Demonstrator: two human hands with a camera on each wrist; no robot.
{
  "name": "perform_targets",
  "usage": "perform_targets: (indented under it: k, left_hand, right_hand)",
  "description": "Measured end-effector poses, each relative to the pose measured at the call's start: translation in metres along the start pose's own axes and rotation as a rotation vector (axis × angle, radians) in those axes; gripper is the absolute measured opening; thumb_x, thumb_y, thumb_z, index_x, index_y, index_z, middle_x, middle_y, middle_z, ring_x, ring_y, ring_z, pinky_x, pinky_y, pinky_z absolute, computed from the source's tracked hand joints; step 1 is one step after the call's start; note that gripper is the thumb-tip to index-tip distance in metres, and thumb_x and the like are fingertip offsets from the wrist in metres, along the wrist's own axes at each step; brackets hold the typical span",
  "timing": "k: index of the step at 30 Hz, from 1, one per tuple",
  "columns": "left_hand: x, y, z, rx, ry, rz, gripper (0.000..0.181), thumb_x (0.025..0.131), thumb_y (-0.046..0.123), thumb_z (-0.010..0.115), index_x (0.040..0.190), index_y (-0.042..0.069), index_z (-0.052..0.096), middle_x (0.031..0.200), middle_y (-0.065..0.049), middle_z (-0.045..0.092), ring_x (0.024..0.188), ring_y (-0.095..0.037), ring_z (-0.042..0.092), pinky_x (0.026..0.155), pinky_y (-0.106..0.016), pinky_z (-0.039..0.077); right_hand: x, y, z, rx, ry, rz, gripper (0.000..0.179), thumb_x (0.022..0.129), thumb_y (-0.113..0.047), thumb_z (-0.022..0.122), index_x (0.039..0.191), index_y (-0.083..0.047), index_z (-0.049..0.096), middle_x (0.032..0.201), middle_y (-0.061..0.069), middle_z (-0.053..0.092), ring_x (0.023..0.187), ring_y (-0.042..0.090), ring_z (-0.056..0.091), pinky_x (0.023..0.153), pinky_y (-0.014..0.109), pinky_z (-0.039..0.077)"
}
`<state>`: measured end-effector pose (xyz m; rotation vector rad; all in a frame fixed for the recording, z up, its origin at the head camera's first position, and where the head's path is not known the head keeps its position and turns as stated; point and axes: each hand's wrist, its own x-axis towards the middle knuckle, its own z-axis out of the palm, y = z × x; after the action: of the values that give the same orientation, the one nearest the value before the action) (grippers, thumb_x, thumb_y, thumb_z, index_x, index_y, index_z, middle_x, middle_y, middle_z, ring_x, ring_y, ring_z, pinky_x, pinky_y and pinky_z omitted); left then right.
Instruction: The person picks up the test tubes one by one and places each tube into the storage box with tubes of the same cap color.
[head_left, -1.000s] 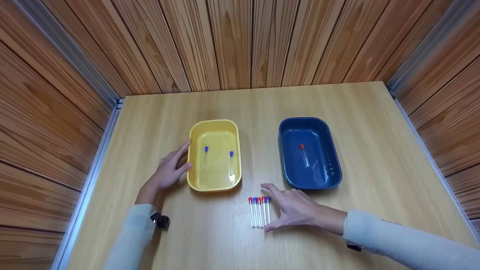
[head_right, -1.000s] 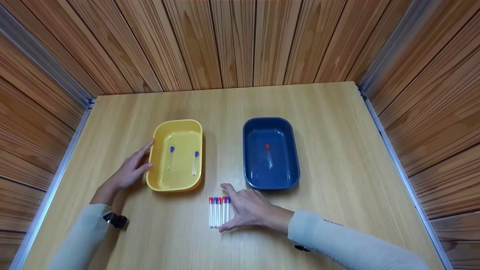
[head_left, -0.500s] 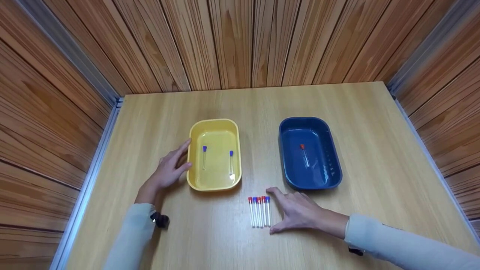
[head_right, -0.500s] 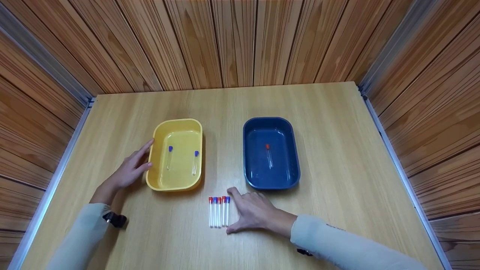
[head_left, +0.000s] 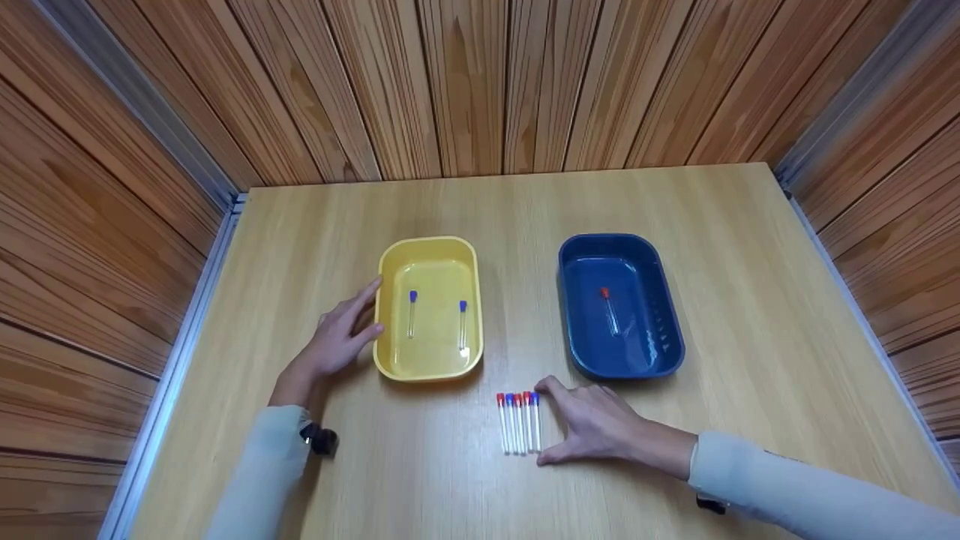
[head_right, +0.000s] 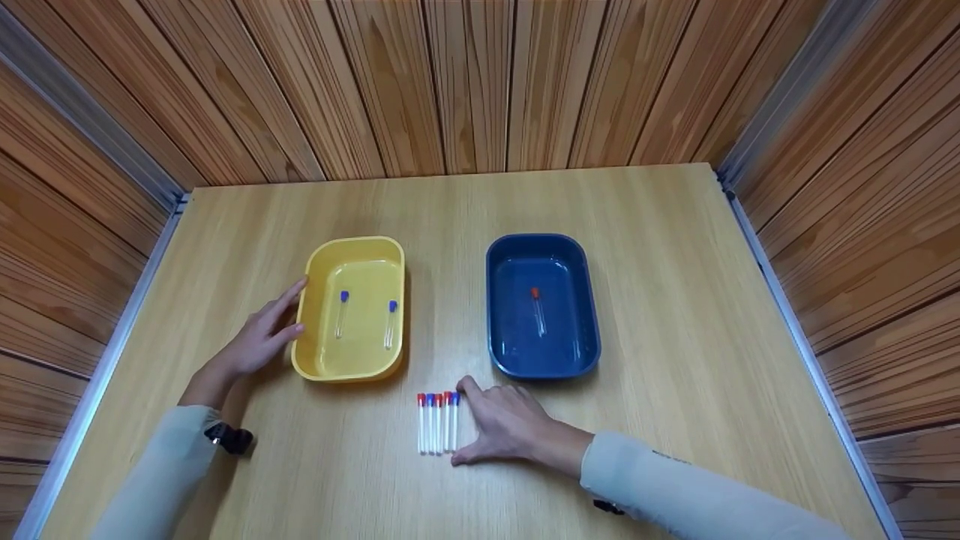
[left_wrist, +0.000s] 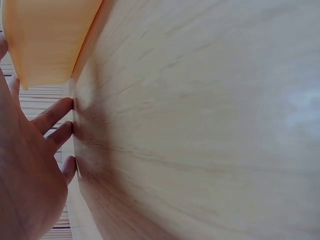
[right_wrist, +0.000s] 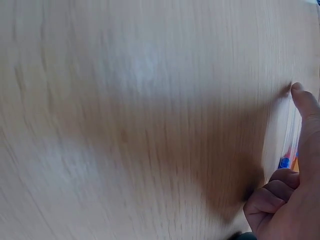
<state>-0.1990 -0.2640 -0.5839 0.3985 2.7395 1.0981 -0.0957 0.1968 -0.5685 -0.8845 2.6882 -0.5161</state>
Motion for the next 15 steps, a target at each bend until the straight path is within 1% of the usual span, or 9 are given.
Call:
perform_targets:
  k: [3, 7, 11, 15]
  left_hand:
    - [-0.0001, -0.0001, -0.0002, -0.006, -0.014, -0.013, 0.083, 0.113, 0.046, 0.063, 0.182, 0.031, 0.02, 0.183, -0.01, 0.044, 0.169, -0.046, 0.037, 0.127, -0.073, 0.025]
    - [-0.0001, 0.0006, -0.0007, -0.016, -0.03, -0.026, 0.083, 0.114, 0.05, 0.061, 0.182, 0.033, 0.018, 0.184, -0.008, 0.041, 0.171, -0.045, 0.034, 0.129, -0.073, 0.023]
    - [-0.0002, 0.001, -0.0015, -0.023, -0.024, -0.025, 0.084, 0.113, 0.049, 0.062, 0.183, 0.033, 0.018, 0.183, -0.009, 0.043, 0.171, -0.045, 0.035, 0.131, -0.073, 0.023]
    - [-0.0005, 0.001, -0.0017, -0.021, -0.024, -0.023, 0.084, 0.113, 0.05, 0.062, 0.183, 0.034, 0.018, 0.184, -0.009, 0.042, 0.171, -0.045, 0.035, 0.13, -0.073, 0.023]
  right_hand:
    - [0.0002, -0.0011, 0.0001, 0.011, -0.012, 0.013, 0.101, 0.072, -0.075, 0.096, 0.144, -0.014, 0.059, 0.073, -0.008, 0.063, 0.064, 0.004, 0.045, 0.064, 0.029, 0.048]
    - [-0.0001, -0.0014, 0.0, 0.029, -0.011, 0.014, 0.097, 0.075, -0.07, 0.097, 0.144, -0.014, 0.059, 0.07, -0.011, 0.056, 0.062, 0.004, 0.044, 0.061, 0.027, 0.045]
    - [-0.0004, -0.0015, 0.0003, 0.038, -0.01, 0.014, 0.093, 0.076, -0.066, 0.098, 0.144, -0.014, 0.059, 0.069, -0.012, 0.054, 0.061, 0.003, 0.043, 0.059, 0.025, 0.042]
    - [0.0, -0.0017, 0.0011, 0.046, -0.019, 0.019, 0.093, 0.076, -0.065, 0.098, 0.145, -0.015, 0.06, 0.069, -0.013, 0.052, 0.06, 0.002, 0.042, 0.059, 0.024, 0.04]
